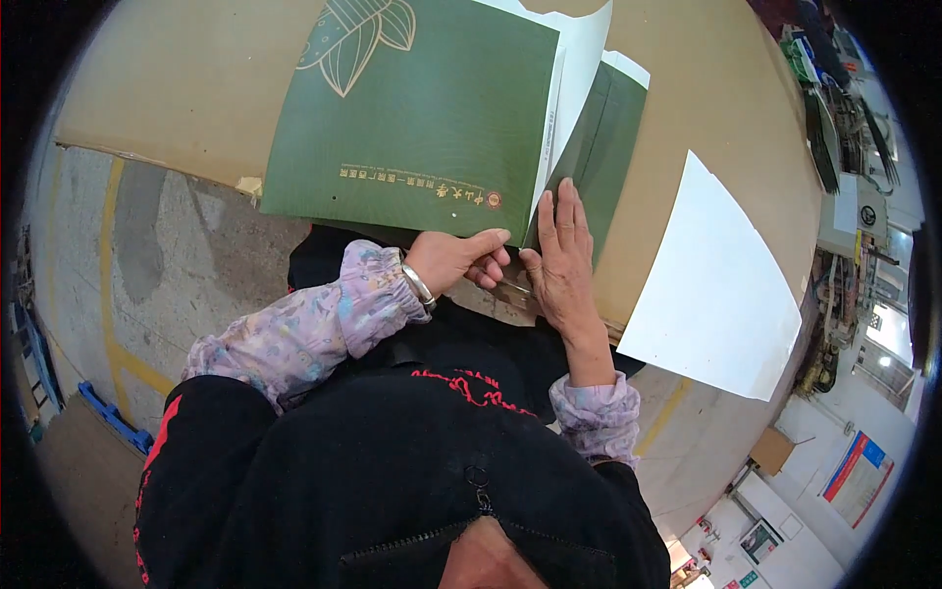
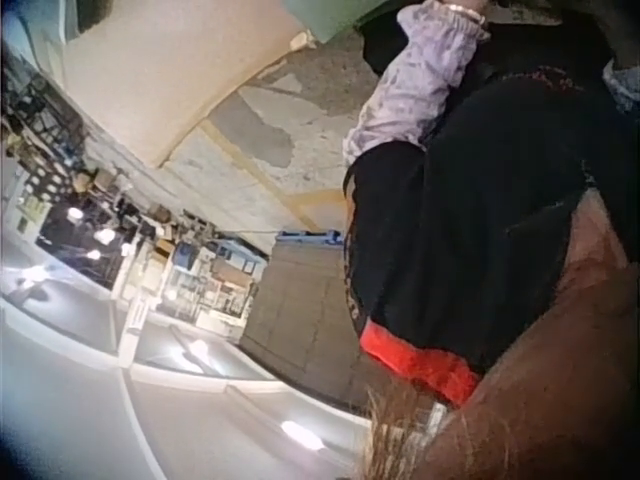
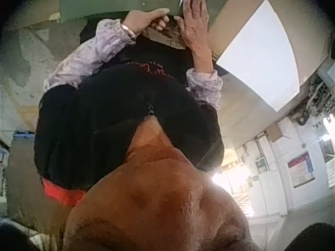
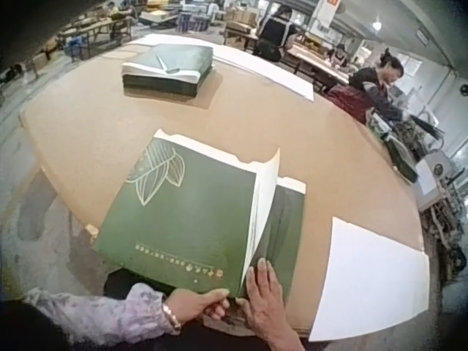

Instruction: The recorder is folding and stacking printed green paper packaging or gift box components on a workbench in a factory setting.

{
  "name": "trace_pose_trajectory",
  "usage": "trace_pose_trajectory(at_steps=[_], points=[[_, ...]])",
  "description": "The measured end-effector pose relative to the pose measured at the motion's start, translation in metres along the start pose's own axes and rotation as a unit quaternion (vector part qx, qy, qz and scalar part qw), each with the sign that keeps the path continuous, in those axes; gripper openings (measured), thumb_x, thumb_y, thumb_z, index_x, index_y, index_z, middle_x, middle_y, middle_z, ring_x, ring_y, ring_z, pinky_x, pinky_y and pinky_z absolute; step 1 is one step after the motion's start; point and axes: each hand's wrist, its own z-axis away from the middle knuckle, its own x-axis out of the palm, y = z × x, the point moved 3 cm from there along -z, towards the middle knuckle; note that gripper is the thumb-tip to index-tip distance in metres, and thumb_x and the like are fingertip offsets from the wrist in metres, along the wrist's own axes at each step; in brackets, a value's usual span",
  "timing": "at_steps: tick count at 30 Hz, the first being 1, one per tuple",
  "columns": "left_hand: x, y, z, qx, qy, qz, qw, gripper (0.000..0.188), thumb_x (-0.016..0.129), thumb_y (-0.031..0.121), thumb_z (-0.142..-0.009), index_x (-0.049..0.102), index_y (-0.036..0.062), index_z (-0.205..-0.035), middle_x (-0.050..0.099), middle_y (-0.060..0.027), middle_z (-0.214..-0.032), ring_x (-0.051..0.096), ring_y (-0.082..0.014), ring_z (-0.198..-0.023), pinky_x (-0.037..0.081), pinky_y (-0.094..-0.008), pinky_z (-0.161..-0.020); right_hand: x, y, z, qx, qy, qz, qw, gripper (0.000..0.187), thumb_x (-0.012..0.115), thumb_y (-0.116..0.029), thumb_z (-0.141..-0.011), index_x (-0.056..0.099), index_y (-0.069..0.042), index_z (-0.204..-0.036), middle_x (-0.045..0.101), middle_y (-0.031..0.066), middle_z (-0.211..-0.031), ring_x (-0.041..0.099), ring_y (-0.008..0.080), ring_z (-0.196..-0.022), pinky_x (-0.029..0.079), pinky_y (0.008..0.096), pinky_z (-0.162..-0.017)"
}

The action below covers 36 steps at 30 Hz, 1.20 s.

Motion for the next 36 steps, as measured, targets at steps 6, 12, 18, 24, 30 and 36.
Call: trace_pose_trajectory(at_steps=[6,12,18,24,30,36], points=[[0.0029,0.0010,0.0036,-0.017,0.012,0.012,1.000,0.024,0.061,0.024,-0.094,0.065,0.0012,-0.085,0.064,-0.0042,-0.075,0.060,-0.0112,-0.060,0.053,-0.0242,-0.052,0.0000,-0.0014,-0.0005,0.000,0.003,0.007,1.000,0.081,0.068,-0.020,-0.078,0.029,-0.013,-0.149,0.017,0.0121,-0.157,0.031,0.0369,-0.135,0.033,0.0464,-0.105],[0.0039,-0.0030,0.0035,-0.041,0.037,0.037,0.998,0.027,0.061,0.024,-0.093,0.065,-0.0003,-0.083,0.064,-0.0052,-0.074,0.060,-0.0120,-0.059,0.053,-0.0247,-0.053,0.0010,-0.0021,-0.0012,-0.008,0.012,0.021,1.000,0.079,0.067,-0.025,-0.079,0.030,-0.014,-0.148,0.019,0.0112,-0.157,0.034,0.0367,-0.133,0.034,0.0457,-0.103],[0.0067,-0.0032,0.0025,-0.017,0.043,0.053,0.998,0.029,0.061,0.024,-0.093,0.066,-0.0023,-0.081,0.064,-0.0066,-0.073,0.060,-0.0130,-0.058,0.054,-0.0260,-0.054,0.0021,0.0002,-0.0014,-0.005,0.016,0.024,1.000,0.078,0.067,-0.027,-0.079,0.032,-0.015,-0.148,0.020,0.0104,-0.157,0.034,0.0364,-0.133,0.035,0.0453,-0.102],[0.0064,-0.0028,0.0025,-0.034,0.034,0.051,0.998,0.028,0.060,0.024,-0.094,0.065,0.0004,-0.080,0.063,-0.0045,-0.071,0.059,-0.0113,-0.057,0.052,-0.0242,-0.052,0.0023,-0.0011,-0.0029,-0.004,0.007,0.039,0.999,0.079,0.067,-0.027,-0.079,0.031,-0.016,-0.148,0.020,0.0097,-0.157,0.034,0.0353,-0.133,0.035,0.0451,-0.101],[0.0057,-0.0007,0.0023,-0.058,0.026,0.032,0.997,0.027,0.060,0.025,-0.094,0.064,0.0031,-0.079,0.061,-0.0022,-0.068,0.057,-0.0098,-0.055,0.050,-0.0227,-0.050,0.0037,-0.0031,-0.0036,0.005,0.013,0.052,0.999,0.078,0.067,-0.026,-0.079,0.032,-0.016,-0.148,0.020,0.0091,-0.157,0.032,0.0345,-0.135,0.030,0.0466,-0.106],[0.0048,-0.0036,0.0014,-0.049,0.038,0.047,0.997,0.028,0.060,0.024,-0.094,0.064,0.0011,-0.078,0.062,-0.0042,-0.069,0.058,-0.0118,-0.056,0.051,-0.0243,-0.051,0.0027,-0.0037,-0.0048,0.014,-0.014,0.041,0.999,0.075,0.064,-0.028,-0.082,0.031,-0.016,-0.148,0.020,0.0090,-0.157,0.027,0.0366,-0.139,0.022,0.0492,-0.112]])
